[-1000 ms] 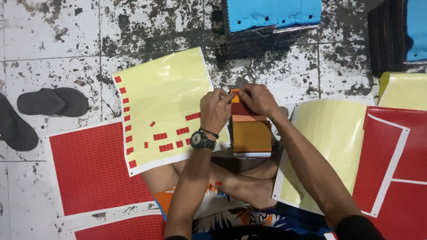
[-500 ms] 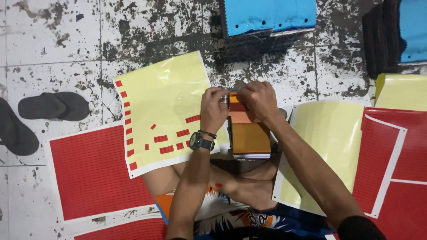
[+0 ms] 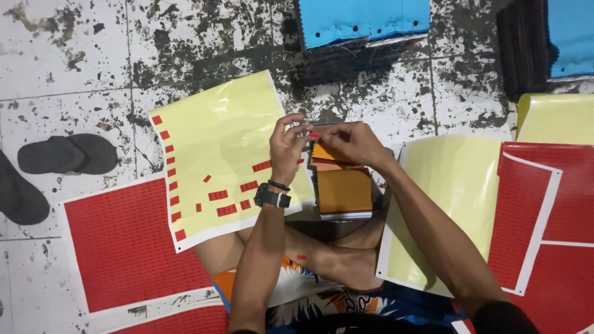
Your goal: The person sits on the floor and applies small red rectangular stickers from a sheet onto the edges of a stack of colorful notebooks. They repeatedly peel stickers from a red grid sheet and press them onto the notebook spines.
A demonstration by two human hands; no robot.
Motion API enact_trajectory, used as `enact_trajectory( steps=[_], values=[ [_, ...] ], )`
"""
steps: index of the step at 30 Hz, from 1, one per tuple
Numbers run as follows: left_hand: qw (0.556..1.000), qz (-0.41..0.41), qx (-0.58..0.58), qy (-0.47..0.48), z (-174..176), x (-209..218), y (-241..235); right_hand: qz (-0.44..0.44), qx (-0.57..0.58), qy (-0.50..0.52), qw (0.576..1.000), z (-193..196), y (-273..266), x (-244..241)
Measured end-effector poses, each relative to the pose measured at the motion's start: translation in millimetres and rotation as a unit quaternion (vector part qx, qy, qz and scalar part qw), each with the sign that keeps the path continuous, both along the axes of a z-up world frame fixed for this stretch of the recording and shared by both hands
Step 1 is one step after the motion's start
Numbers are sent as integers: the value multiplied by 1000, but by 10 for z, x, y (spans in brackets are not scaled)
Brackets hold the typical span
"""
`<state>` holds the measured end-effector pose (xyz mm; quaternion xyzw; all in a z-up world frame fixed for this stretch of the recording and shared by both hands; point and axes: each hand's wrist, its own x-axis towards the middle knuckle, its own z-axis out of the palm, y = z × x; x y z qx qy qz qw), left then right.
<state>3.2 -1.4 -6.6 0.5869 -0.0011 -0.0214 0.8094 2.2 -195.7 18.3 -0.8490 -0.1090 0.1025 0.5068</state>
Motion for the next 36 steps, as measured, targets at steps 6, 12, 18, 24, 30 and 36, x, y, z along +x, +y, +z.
enact_trajectory(
  steps=[6, 12, 18, 24, 30, 36],
  values=[
    [998, -3, 48, -39, 73, -29, -64, -21, 1, 37, 999, -194, 13, -28],
    [927, 31, 361, -91, -244, -31, 29, 3, -62, 2, 998, -183, -27, 158],
    [893, 6, 439, -96, -80, -123, -39, 31, -113, 20, 993, -51, 68, 216],
    [831, 9, 533, -156, -202, -141, -71, 17, -228, 31, 973, -419, 83, 278],
    [746, 41, 641, -179, -27, -220, -121, -7, -341, 43, 939, -326, 276, 206],
    [737, 47, 650, -178, -56, -232, -115, 24, -364, -187, 912, -48, 111, 220]
  ],
)
